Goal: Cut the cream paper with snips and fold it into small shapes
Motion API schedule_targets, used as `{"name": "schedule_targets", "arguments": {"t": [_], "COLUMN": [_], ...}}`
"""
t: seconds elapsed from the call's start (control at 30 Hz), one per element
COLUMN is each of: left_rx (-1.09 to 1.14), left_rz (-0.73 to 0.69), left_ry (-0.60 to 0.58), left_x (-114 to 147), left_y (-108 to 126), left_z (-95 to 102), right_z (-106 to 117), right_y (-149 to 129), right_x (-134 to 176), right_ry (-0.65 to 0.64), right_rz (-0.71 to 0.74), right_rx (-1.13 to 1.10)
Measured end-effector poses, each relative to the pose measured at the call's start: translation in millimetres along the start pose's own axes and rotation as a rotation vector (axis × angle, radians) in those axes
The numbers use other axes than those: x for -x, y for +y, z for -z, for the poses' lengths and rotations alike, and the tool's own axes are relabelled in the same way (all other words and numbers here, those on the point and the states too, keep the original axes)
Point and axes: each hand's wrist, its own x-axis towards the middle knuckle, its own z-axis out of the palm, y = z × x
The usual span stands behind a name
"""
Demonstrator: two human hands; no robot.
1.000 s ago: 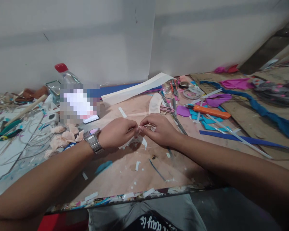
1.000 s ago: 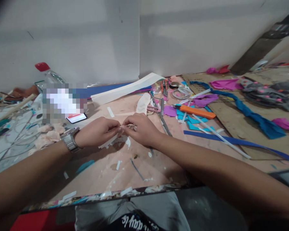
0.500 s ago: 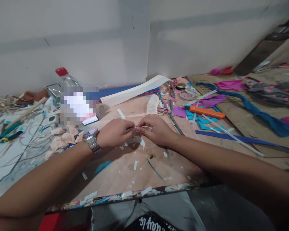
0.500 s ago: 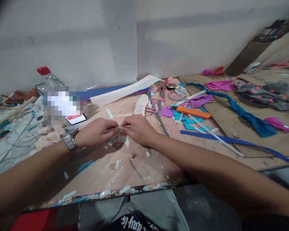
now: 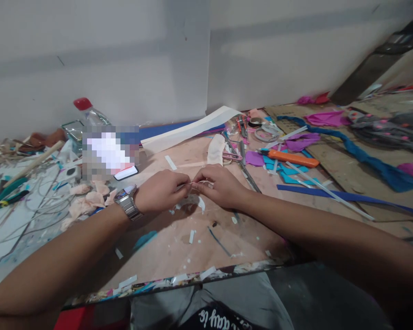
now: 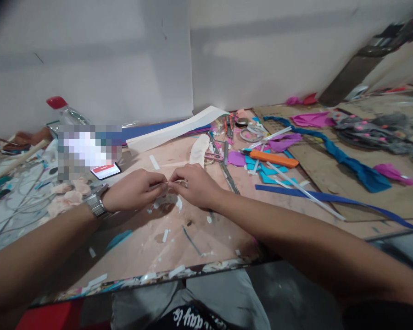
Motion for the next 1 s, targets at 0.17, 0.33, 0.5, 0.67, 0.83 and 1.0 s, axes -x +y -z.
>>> {"name": "schedule_targets", "arguments": {"t": [0.17, 0.33, 0.5, 0.67, 0.83, 1.0], "left_rx": [0.011, 0.045, 0.063, 0.065, 0.088, 0.223], "left_rz": [0.009, 0.006, 0.013, 0.025, 0.02, 0.033], "left_ry": [-0.008, -0.003, 0.005, 0.014, 0.007, -0.084], "left_x": [-0.5, -0.3, -0.5, -0.7, -1.0, -1.6], "left_y": [0.2, -0.8, 0.1, -1.5, -4.3, -4.7], "left_z": [-0.6, -1.7, -1.1, -1.4, -2.8, 1.0], "right_z": [0.9, 0.7, 1.1, 1.8, 1.0, 0.9], "right_y": [-0.4, 1.4, -0.1, -2.4, -0.4, -0.8], "right_x": [0.0, 0.7, -0.2, 0.2, 0.1, -0.1], "right_ry": [0.005, 0.005, 0.033, 0.057, 0.049, 0.065], "right_rz": [0.006, 0.016, 0.026, 0.045, 0.051, 0.054], "right_rx": [-0.015, -0.009, 0.01, 0.027, -0.002, 0.014]}}
